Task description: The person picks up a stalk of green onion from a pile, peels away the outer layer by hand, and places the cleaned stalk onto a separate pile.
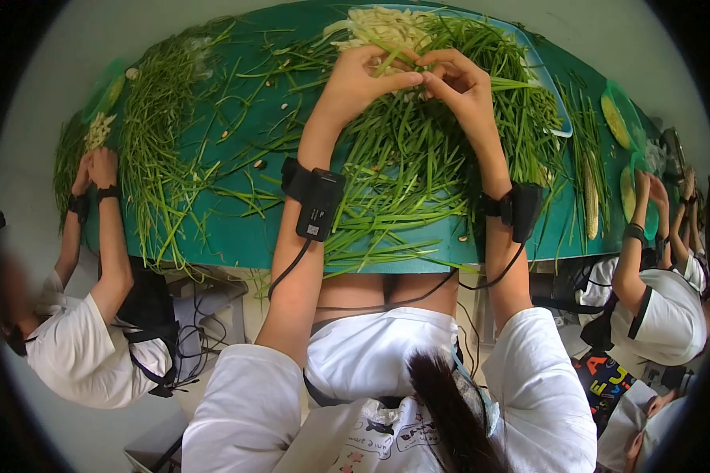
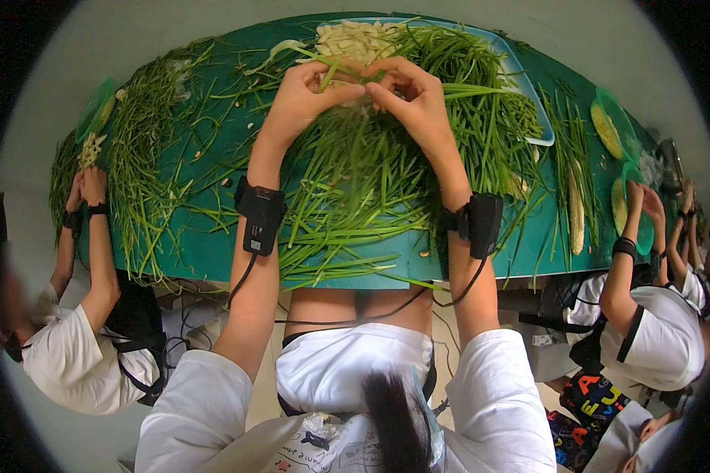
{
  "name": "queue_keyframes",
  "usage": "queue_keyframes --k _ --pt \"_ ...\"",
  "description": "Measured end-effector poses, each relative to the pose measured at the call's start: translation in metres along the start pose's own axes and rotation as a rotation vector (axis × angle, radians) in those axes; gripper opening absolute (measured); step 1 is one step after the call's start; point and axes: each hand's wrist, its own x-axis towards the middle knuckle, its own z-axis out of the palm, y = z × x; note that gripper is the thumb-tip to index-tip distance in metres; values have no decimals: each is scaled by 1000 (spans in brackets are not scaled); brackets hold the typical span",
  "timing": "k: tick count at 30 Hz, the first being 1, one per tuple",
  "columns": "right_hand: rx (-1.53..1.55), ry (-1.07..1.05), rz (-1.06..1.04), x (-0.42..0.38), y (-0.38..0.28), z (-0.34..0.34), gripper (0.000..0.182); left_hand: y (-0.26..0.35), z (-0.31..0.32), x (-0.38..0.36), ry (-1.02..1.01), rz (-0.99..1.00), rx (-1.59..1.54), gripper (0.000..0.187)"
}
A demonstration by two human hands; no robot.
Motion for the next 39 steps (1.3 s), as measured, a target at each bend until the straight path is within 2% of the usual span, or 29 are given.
queue_keyframes --k 8,11,17,19,22,23,25,27,35,37,39 --pt "-17 26 2 1 -1 2 17 -5 -2 1 4 -3 -70 28" --pt "-19 32 4 0 -3 1 16 -5 -5 1 -26 -65 69 28" --pt "-18 45 7 -1 -3 3 15 1 0 -2 -25 -69 -93 26" --pt "-4 46 6 -1 -4 4 15 5 1 -4 42 -127 -33 26" --pt "-41 18 -3 0 -5 4 14 1 -4 -2 5 -182 59 25" --pt "-16 16 4 0 -4 4 15 -4 -3 -1 5 -183 60 25" --pt "10 9 11 0 -2 5 16 -14 -1 1 51 -18 -39 27" --pt "88 25 91 0 -1 7 18 -21 -3 5 46 -24 -30 27" --pt "74 21 161 0 0 7 19 -16 -1 4 66 39 -69 24" --pt "63 19 171 0 0 7 19 -9 -3 1 0 -76 -13 23" --pt "88 22 162 0 2 6 17 -11 0 2 23 -43 -34 23"
